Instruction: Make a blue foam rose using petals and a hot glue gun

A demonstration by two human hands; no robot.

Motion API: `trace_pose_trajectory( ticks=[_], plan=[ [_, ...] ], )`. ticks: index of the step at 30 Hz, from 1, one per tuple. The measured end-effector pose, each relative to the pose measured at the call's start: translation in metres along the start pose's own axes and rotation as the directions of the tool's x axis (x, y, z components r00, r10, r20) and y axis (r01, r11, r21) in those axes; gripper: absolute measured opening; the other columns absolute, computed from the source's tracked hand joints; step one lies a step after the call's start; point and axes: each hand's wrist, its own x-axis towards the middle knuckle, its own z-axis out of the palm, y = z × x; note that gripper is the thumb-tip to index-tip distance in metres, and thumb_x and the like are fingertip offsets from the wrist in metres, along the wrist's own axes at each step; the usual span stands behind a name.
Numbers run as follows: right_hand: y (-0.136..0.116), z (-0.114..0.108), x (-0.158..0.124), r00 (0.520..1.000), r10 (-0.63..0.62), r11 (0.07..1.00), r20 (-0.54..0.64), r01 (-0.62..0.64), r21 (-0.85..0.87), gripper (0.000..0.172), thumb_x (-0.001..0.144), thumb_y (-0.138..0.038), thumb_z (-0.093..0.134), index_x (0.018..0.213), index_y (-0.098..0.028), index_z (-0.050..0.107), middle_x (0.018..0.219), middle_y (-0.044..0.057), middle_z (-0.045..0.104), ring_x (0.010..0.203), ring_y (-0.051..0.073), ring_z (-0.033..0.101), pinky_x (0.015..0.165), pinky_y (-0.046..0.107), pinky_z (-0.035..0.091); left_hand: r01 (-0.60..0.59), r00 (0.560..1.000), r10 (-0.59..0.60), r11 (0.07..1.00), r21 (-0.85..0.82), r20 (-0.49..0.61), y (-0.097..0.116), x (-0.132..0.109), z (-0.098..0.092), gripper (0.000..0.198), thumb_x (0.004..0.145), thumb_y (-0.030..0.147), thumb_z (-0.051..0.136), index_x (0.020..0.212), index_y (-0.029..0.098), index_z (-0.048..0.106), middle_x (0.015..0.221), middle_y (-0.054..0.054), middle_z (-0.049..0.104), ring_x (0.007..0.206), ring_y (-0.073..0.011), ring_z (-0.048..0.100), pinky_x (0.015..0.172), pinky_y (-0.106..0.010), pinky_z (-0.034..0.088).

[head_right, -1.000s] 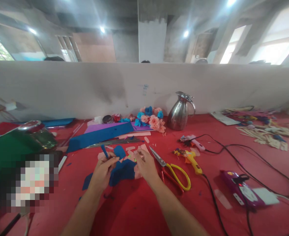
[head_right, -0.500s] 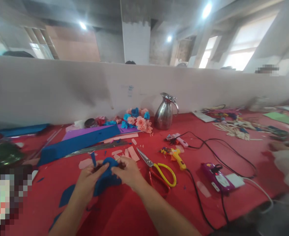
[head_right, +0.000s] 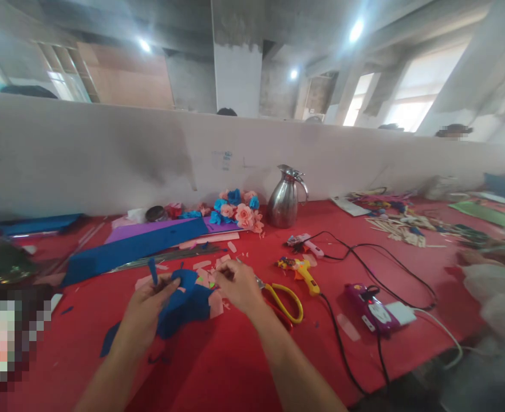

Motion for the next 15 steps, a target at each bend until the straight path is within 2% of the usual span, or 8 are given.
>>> trace_pose_trajectory(
  ticks=[2, 4, 6, 8, 9, 11, 13, 15],
  plan=[
    [0.006, -0.028, -0.004, 0.998, -0.058, 0.979, -0.034, 0.05, -0.196, 0.018, 0.08, -0.031, 0.051, 0.077, -0.02, 0.065, 0.071, 0.001, 0.068, 0.067, 0.016, 0.063, 0.064, 0.027, 0.046, 0.03, 0.999, -0.03, 0.999, -0.028, 0.032, 0.003, -0.002, 0.0, 0.033, 0.054, 0.033, 0.081, 0.075, 0.016, 0.061, 0.052, 0.007, 0.052, 0.042, -0.0057, 0.041, 0.042, -0.018, 0.03],
    [0.022, -0.064, -0.012, 0.985, -0.094, 0.898, -0.145, 0.021, -0.439, 0.021, 0.081, -0.03, 0.049, 0.087, -0.02, 0.067, 0.086, 0.006, 0.071, 0.081, 0.021, 0.065, 0.076, 0.033, 0.047, 0.063, 0.994, -0.058, 0.997, -0.054, 0.089, 0.007, -0.005, 0.0, 0.031, 0.055, 0.031, 0.081, 0.07, 0.016, 0.059, 0.046, 0.01, 0.041, 0.04, -0.004, 0.033, 0.04, -0.017, 0.023],
    [0.045, -0.101, -0.023, 0.943, -0.059, 0.714, -0.328, -0.19, -0.674, 0.024, 0.079, -0.026, 0.051, 0.095, -0.019, 0.067, 0.098, 0.012, 0.07, 0.096, 0.027, 0.062, 0.084, 0.04, 0.044, 0.109, 0.979, -0.094, 0.991, -0.078, 0.18, 0.01, -0.008, 0.0, 0.03, 0.054, 0.03, 0.081, 0.068, 0.017, 0.058, 0.044, 0.011, 0.035, 0.038, -0.003, 0.026, 0.039, -0.018, 0.017],
    [0.07, -0.133, -0.035, 0.855, 0.076, 0.482, -0.512, -0.481, -0.732, 0.032, 0.076, -0.029, 0.056, 0.106, -0.018, 0.065, 0.108, 0.019, 0.066, 0.101, 0.035, 0.06, 0.081, 0.045, 0.044, 0.179, 0.948, -0.158, 0.982, -0.052, 0.275, 0.012, -0.013, 0.001, 0.03, 0.052, 0.028, 0.081, 0.068, 0.017, 0.058, 0.047, 0.01, 0.04, 0.038, -0.0023, 0.025, 0.039, -0.019, 0.016],
    [0.081, -0.146, -0.039, 0.814, 0.151, 0.402, -0.562, -0.569, -0.717, 0.035, 0.076, -0.031, 0.056, 0.106, -0.016, 0.065, 0.109, 0.022, 0.065, 0.1, 0.037, 0.06, 0.079, 0.046, 0.044, 0.215, 0.925, -0.201, 0.977, -0.01, 0.323, 0.012, -0.016, 0.003, 0.029, 0.052, 0.027, 0.081, 0.069, 0.017, 0.059, 0.049, 0.009, 0.044, 0.038, -0.0023, 0.025, 0.04, -0.019, 0.016],
    [0.097, -0.163, -0.045, 0.837, 0.243, 0.401, -0.491, -0.547, -0.735, 0.035, 0.076, -0.032, 0.057, 0.105, -0.014, 0.065, 0.103, 0.02, 0.067, 0.095, 0.033, 0.063, 0.075, 0.04, 0.045, 0.255, 0.876, -0.276, 0.961, 0.106, 0.395, 0.01, -0.023, 0.007, 0.026, 0.054, 0.026, 0.079, 0.07, 0.018, 0.061, 0.054, 0.006, 0.051, 0.041, -0.0042, 0.033, 0.041, -0.02, 0.018],
    [0.106, -0.172, -0.044, 0.863, 0.273, 0.47, -0.425, -0.505, -0.724, 0.031, 0.072, -0.029, 0.06, 0.1, -0.016, 0.066, 0.092, 0.014, 0.07, 0.087, 0.028, 0.064, 0.07, 0.034, 0.044, 0.262, 0.824, -0.34, 0.938, 0.227, 0.454, 0.005, -0.029, 0.013, 0.022, 0.054, 0.024, 0.078, 0.068, 0.018, 0.063, 0.058, 0.003, 0.056, 0.046, -0.007, 0.042, 0.044, -0.02, 0.023],
    [0.109, -0.177, -0.039, 0.876, 0.267, 0.547, -0.402, -0.481, -0.685, 0.021, 0.066, -0.025, 0.063, 0.085, -0.017, 0.068, 0.071, 0.008, 0.068, 0.072, 0.024, 0.064, 0.061, 0.03, 0.041, 0.237, 0.793, -0.377, 0.915, 0.327, 0.478, -0.003, -0.034, 0.019, 0.017, 0.053, 0.021, 0.076, 0.064, 0.017, 0.064, 0.059, 0.002, 0.057, 0.049, -0.0088, 0.045, 0.045, -0.021, 0.024]
  ],
)
